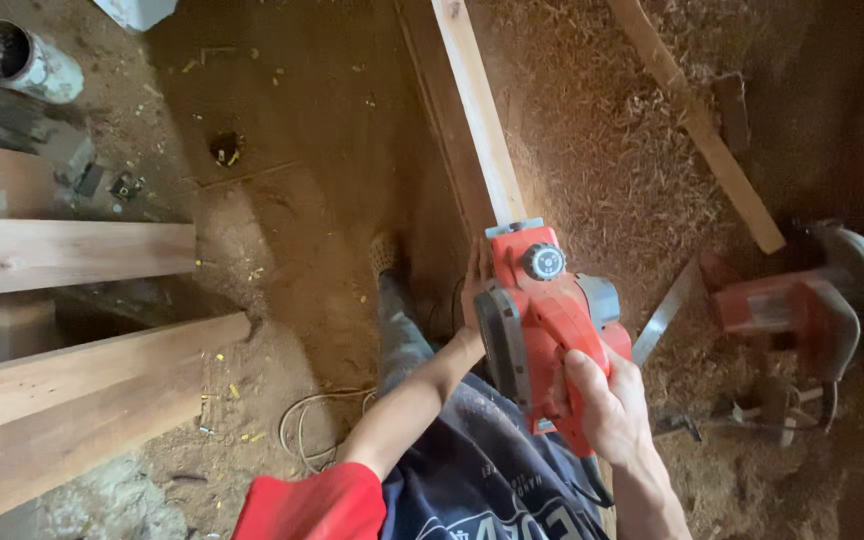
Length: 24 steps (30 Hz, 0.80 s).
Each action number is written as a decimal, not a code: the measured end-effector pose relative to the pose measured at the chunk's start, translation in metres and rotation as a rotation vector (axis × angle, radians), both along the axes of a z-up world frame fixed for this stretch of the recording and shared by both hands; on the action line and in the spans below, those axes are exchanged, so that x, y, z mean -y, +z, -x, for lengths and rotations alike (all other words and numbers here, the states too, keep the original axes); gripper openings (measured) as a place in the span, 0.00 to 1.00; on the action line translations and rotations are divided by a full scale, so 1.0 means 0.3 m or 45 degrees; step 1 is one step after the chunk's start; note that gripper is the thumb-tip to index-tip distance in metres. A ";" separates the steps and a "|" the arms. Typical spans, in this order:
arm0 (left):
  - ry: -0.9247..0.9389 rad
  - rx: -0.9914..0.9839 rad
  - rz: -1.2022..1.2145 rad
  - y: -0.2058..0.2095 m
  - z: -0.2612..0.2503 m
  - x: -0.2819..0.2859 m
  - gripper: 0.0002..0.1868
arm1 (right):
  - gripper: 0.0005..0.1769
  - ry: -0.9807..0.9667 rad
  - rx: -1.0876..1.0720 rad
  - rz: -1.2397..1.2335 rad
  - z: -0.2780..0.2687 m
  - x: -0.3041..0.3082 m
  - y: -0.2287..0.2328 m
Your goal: The person marks a wooden plank with a pencil and a square ruler, then cuts it using a circular saw. They subsequently smooth the plank's surface and edges with an electric planer, flipping the wood to work on different sides.
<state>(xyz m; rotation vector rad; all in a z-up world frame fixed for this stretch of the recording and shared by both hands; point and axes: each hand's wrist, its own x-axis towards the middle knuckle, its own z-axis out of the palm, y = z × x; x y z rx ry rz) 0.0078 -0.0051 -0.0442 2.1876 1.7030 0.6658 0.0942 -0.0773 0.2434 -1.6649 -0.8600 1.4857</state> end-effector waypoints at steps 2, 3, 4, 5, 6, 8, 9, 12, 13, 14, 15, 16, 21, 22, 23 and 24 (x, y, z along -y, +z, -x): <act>-0.009 0.078 -0.007 -0.005 -0.006 -0.001 0.38 | 0.18 0.020 0.046 0.007 0.003 -0.038 0.003; -0.023 0.095 -0.022 -0.008 -0.012 -0.006 0.37 | 0.18 0.029 0.072 0.010 0.004 -0.055 0.006; -0.039 0.118 -0.025 -0.009 -0.017 -0.003 0.37 | 0.18 0.034 0.082 0.007 0.007 -0.070 0.009; -0.049 0.162 -0.018 -0.010 -0.024 -0.004 0.36 | 0.18 0.038 0.094 0.003 0.008 -0.088 0.012; -0.058 0.213 -0.002 -0.010 -0.028 -0.001 0.36 | 0.18 0.041 0.106 -0.001 0.010 -0.108 0.014; -0.075 0.341 0.068 -0.006 -0.018 0.014 0.35 | 0.18 0.046 0.146 0.005 0.020 -0.157 0.016; -0.082 0.422 0.125 -0.004 -0.008 0.023 0.34 | 0.18 0.050 0.165 0.006 0.026 -0.186 0.017; -0.034 0.667 0.308 -0.003 0.006 0.047 0.33 | 0.20 0.051 0.246 0.027 0.039 -0.269 0.018; 0.000 0.755 0.374 -0.004 0.006 0.050 0.32 | 0.19 0.038 0.233 0.037 0.043 -0.293 0.019; 0.059 0.848 0.449 -0.007 0.004 0.049 0.31 | 0.19 0.025 0.221 0.048 0.047 -0.314 0.019; 0.123 0.940 0.528 -0.009 0.002 0.054 0.31 | 0.19 0.010 0.207 0.065 0.049 -0.328 0.020; 0.199 1.034 0.607 -0.009 -0.001 0.059 0.30 | 0.19 0.028 0.204 0.037 0.051 -0.345 0.018; 0.255 0.954 0.359 0.063 0.010 0.043 0.33 | 0.18 0.133 0.335 -0.330 0.076 -0.484 -0.009; 0.214 0.802 0.256 0.090 0.019 0.031 0.36 | 0.19 0.123 0.321 -0.268 0.083 -0.519 -0.007; 0.154 0.651 0.173 0.114 0.027 0.017 0.36 | 0.21 0.113 0.306 -0.202 0.093 -0.550 -0.004; 0.095 0.500 0.091 0.137 0.032 0.007 0.37 | 0.22 0.104 0.291 -0.136 0.105 -0.582 0.000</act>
